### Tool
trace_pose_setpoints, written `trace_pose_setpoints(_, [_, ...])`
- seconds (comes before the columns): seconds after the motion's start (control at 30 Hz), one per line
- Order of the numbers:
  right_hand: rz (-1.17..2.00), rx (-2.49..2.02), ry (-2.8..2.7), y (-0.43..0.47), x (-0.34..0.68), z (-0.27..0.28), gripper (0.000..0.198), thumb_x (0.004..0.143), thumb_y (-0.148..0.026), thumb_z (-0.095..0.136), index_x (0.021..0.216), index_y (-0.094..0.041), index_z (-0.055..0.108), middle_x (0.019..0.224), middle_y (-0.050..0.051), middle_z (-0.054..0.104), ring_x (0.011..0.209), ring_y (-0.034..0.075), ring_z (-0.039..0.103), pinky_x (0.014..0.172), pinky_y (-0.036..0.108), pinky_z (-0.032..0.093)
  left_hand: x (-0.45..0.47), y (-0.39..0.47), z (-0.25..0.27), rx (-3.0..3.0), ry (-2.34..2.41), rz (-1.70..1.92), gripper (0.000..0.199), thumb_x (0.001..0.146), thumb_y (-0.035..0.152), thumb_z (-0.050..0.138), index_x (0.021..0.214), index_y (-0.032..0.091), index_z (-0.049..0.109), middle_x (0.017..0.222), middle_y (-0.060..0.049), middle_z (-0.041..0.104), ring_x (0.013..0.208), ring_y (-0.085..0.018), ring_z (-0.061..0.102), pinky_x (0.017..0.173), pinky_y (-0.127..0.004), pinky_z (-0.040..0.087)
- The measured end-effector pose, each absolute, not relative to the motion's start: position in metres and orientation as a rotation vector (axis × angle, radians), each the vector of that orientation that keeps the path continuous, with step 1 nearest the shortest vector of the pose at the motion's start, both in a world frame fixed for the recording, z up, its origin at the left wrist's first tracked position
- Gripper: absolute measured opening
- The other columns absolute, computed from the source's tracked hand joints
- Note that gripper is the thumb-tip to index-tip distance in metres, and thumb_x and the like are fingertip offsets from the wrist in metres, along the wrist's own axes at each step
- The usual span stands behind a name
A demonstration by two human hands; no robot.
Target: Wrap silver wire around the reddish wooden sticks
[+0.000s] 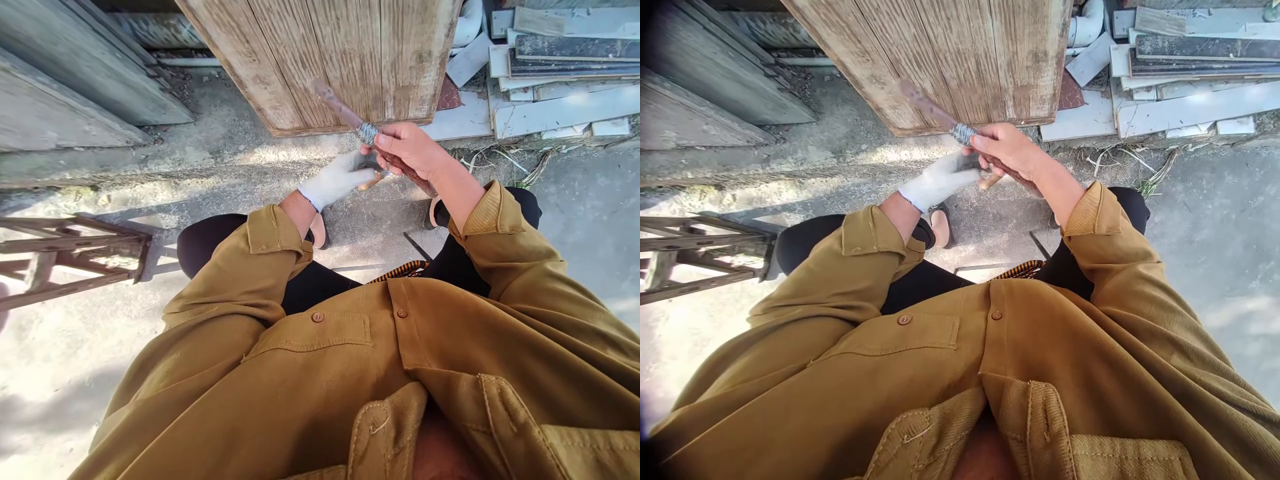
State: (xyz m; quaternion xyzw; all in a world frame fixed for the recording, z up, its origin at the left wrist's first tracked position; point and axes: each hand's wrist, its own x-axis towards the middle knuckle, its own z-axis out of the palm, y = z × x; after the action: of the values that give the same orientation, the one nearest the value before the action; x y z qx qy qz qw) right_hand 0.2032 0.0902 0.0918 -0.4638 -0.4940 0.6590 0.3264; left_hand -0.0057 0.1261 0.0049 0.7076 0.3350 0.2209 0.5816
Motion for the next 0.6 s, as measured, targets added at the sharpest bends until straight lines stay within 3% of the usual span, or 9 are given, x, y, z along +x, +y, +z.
trace_pose_setpoints(0.07, [1.631, -1.198, -1.254, 0.096, 0.211, 0.092, 0.051, 0.099, -0.072, 0.086, 0.099, -0.024, 0.072, 0.074, 0.001, 0.069, 0.06, 0.013, 0.047, 0.049, 0.026, 0.036, 0.0, 0.127, 0.009, 1.597, 0.835, 0.615, 0.022, 0.103, 0.041, 0.069, 0.113, 0.022, 0.071, 0.104, -0.009, 0.08, 0.107, -0.028, 0.08, 0.102, -0.044, 0.065])
trace_pose_setpoints(0.17, [1.467, -1.275, -1.223, 0.104, 0.221, 0.094, 0.044, 0.107, -0.072, 0.073, 0.106, -0.027, 0.073, 0.092, 0.007, 0.077, 0.079, 0.02, 0.062, 0.056, 0.028, 0.045, 0.002, 0.125, 0.016, 1.526, 0.917, 0.616, 0.021, 0.108, 0.039, 0.063, 0.111, 0.022, 0.075, 0.077, -0.004, 0.07, 0.077, -0.023, 0.076, 0.08, -0.038, 0.066])
trace_pose_setpoints(0.23, [1.393, -1.424, -1.268, 0.109, 0.226, 0.093, 0.044, 0.112, -0.07, 0.063, 0.111, -0.028, 0.071, 0.108, 0.012, 0.081, 0.092, 0.024, 0.07, 0.061, 0.031, 0.051, 0.001, 0.122, 0.022, 1.5, 0.896, 0.506, 0.018, 0.106, 0.035, 0.067, 0.106, 0.02, 0.077, 0.067, -0.001, 0.063, 0.062, -0.019, 0.068, 0.065, -0.03, 0.059])
trace_pose_setpoints(0.33, [1.252, -1.771, -1.556, 0.118, 0.236, 0.084, 0.043, 0.118, -0.064, 0.056, 0.114, -0.024, 0.07, 0.116, 0.017, 0.08, 0.098, 0.03, 0.074, 0.069, 0.036, 0.057, -0.004, 0.118, 0.032, 1.491, 0.798, 0.34, 0.013, 0.1, 0.03, 0.074, 0.099, 0.018, 0.078, 0.061, 0.0, 0.06, 0.052, -0.014, 0.056, 0.054, -0.024, 0.047])
trace_pose_setpoints(0.47, [0.991, -2.012, -2.246, 0.123, 0.247, 0.074, 0.036, 0.113, -0.051, 0.073, 0.102, -0.017, 0.076, 0.097, 0.017, 0.077, 0.096, 0.033, 0.075, 0.081, 0.039, 0.057, -0.013, 0.121, 0.039, 1.533, 0.778, 0.257, 0.011, 0.093, 0.028, 0.076, 0.092, 0.017, 0.079, 0.061, 0.0, 0.061, 0.051, -0.013, 0.054, 0.052, -0.024, 0.041])
trace_pose_setpoints(0.53, [1.213, -1.885, -2.575, 0.122, 0.251, 0.075, 0.032, 0.107, -0.042, 0.082, 0.09, -0.016, 0.076, 0.083, 0.012, 0.074, 0.085, 0.027, 0.073, 0.078, 0.036, 0.054, -0.016, 0.124, 0.037, 1.587, 0.77, 0.189, 0.012, 0.088, 0.027, 0.075, 0.088, 0.017, 0.081, 0.064, -0.001, 0.064, 0.053, -0.013, 0.056, 0.054, -0.025, 0.041])
trace_pose_setpoints(0.6, [1.634, -1.584, -2.767, 0.119, 0.253, 0.079, 0.031, 0.103, -0.039, 0.087, 0.086, -0.016, 0.078, 0.074, 0.005, 0.071, 0.075, 0.02, 0.069, 0.074, 0.03, 0.05, -0.017, 0.126, 0.032, 1.644, 0.734, 0.11, 0.012, 0.085, 0.027, 0.074, 0.085, 0.017, 0.081, 0.067, -0.001, 0.067, 0.057, -0.015, 0.06, 0.058, -0.026, 0.044])
